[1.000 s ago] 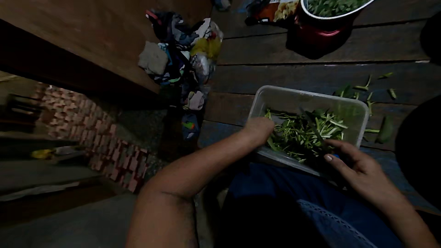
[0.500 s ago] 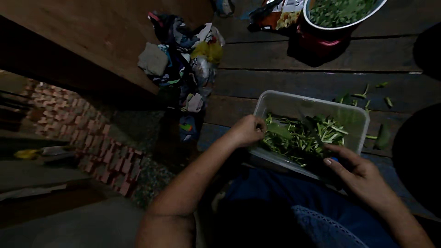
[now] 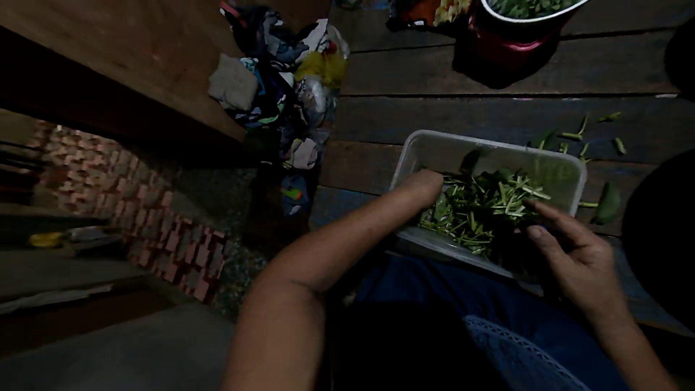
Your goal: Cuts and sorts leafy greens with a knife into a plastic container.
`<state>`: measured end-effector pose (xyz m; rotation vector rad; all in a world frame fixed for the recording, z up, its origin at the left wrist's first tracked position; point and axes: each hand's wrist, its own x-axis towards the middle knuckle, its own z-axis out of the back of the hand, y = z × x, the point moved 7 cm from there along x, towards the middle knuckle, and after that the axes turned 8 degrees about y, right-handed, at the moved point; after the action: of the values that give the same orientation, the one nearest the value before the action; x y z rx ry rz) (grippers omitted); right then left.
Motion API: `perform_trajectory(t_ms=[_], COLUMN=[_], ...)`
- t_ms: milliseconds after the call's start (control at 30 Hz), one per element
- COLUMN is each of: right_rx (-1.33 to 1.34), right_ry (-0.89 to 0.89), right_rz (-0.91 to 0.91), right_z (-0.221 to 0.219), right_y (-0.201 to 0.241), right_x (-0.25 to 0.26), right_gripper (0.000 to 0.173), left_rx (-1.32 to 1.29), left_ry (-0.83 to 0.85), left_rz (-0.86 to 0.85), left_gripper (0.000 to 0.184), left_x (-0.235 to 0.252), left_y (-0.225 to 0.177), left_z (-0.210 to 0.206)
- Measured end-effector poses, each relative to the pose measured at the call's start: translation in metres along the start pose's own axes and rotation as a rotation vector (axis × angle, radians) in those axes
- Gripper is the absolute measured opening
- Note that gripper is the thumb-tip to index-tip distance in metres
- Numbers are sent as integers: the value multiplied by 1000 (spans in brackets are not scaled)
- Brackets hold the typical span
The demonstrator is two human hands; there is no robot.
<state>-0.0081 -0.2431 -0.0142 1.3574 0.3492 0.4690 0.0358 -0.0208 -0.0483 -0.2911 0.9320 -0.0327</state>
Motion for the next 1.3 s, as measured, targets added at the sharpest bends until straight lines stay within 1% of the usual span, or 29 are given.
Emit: perform_trajectory(t_ms=[67, 133, 367, 633, 767, 867, 933, 1000, 1067, 1100, 1167, 1200, 1233, 1300], right_rx=[-11, -19, -17, -46, -55, -34, -29, -30, -40, -30, -22, -21, -16, 3], right_ry=[13, 17, 34, 43, 49, 58, 53, 43, 66, 87, 153, 196, 242, 328], right_rz=[-14, -19, -13, -14, -11, -21, -34, -34, -12, 5, 58, 85, 104, 128], right_z=[-1, 0, -1, -1, -2, -3, -3, -4, -7, -9, -18, -23, -29, -43], right_y=[0, -1, 1, 1, 2, 1, 2, 5, 9, 12, 21, 25, 29, 34], right_x=[2, 2, 3, 5, 7, 5, 4, 3, 3, 4, 7, 9, 11, 14], right_gripper=[45, 45, 42, 41, 40, 41, 41, 42, 44, 45, 46, 47, 48, 50], left_rx=[27, 39, 79, 43, 72, 35, -27, -136, -354, -520, -934, -1150, -1323, -1539], left_ry=[17, 6, 16, -26, 2, -31, -104, -180, -246, -270, -303, -291, -274, -241], left_rz=[103, 163, 249, 248, 257, 185, 106, -10, -173, -274, -457, -506, -518, -503], left_gripper=[22, 22, 20, 23, 23, 25, 31, 38, 33, 28, 18, 21, 25, 26], left_x=[1, -2, 2, 10, 5, -6, -17, -29, -43, -50, -61, -64, -66, -68], left_y=[2, 1, -5, -1, -6, -10, -9, -6, -1, 1, 2, 1, -1, -5], left_z=[-10, -12, -19, -20, -19, -12, 0, 9, 13, 11, 3, -2, -8, -18])
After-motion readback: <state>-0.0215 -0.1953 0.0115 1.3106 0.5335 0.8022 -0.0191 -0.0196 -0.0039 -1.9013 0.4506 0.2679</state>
